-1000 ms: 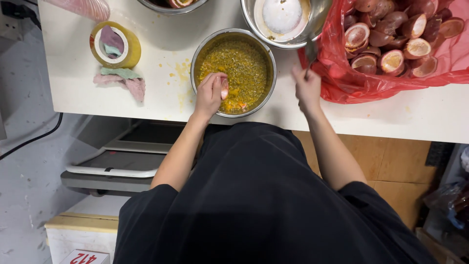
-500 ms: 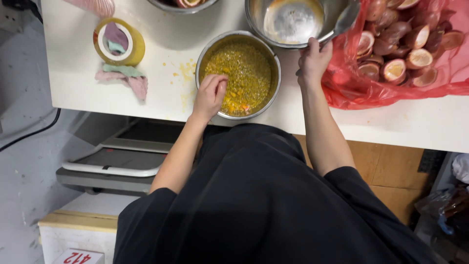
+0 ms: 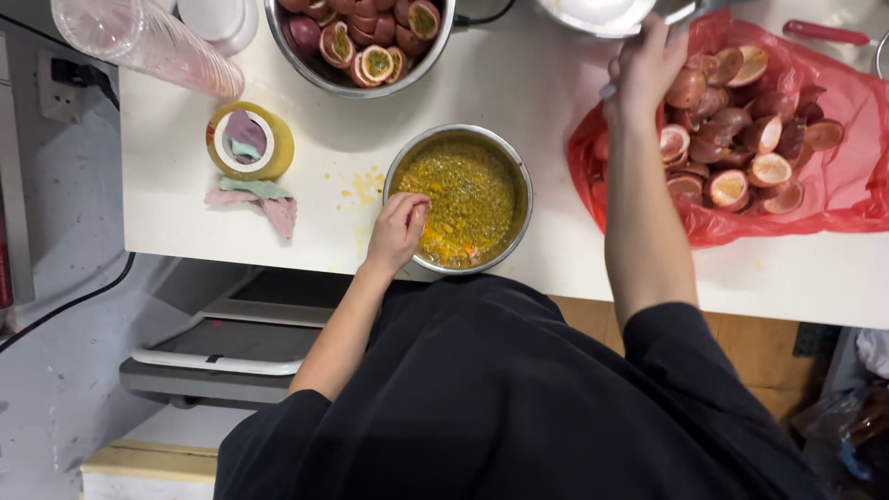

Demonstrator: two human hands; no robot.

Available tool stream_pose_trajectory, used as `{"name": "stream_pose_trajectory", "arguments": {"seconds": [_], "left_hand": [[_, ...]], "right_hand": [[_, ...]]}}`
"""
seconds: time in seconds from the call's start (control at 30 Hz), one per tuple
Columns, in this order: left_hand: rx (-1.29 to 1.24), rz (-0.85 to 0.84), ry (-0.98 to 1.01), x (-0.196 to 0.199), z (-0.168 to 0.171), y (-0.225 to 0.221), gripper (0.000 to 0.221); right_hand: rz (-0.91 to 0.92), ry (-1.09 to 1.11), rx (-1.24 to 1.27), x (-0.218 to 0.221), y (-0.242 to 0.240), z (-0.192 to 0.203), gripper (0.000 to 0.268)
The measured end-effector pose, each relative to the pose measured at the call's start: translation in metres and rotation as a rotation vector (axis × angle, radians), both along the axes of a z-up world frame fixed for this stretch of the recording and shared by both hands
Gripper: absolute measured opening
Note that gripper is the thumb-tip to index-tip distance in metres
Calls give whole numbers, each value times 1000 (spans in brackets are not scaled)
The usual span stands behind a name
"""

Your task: Scooping pulp and seeds from halved passion fruit into a stainless steel bowl.

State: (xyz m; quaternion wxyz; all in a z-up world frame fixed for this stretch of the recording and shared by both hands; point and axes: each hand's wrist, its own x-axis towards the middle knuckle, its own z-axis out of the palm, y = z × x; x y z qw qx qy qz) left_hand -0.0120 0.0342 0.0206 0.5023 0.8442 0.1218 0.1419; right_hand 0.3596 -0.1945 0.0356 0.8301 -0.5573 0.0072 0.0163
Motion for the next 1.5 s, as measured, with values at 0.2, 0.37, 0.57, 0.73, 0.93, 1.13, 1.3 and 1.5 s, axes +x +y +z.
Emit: {"name": "stream_pose_trajectory", "arguments": {"seconds": [0.2, 0.37, 0.57, 0.73, 0.93, 1.13, 1.3, 1.5], "left_hand": [[15, 21, -23, 7, 4, 6, 21], [7, 59, -5, 12, 9, 5, 20], [56, 75, -31, 16, 15, 3, 19], [13, 63, 40, 20, 18, -1, 20], [-74, 11, -2, 24, -1, -3, 25], [-345, 62, 7, 37, -38, -7, 35], [-429, 6, 63, 39, -42, -7, 52], [-605, -112, 47, 43, -52, 1, 58]], "right_hand": [[25, 27, 57, 102, 38, -43, 18], [51, 58, 56, 157, 58, -89, 12], [218, 98, -78, 162, 77, -72, 30], [342, 210, -654, 99, 58, -11, 24], [290, 250, -320, -48, 1, 9, 17], [386, 52, -650, -193, -59, -25, 14], [505, 143, -657, -274, -55, 6, 23], [651, -80, -686, -292, -39, 15, 32]]}}
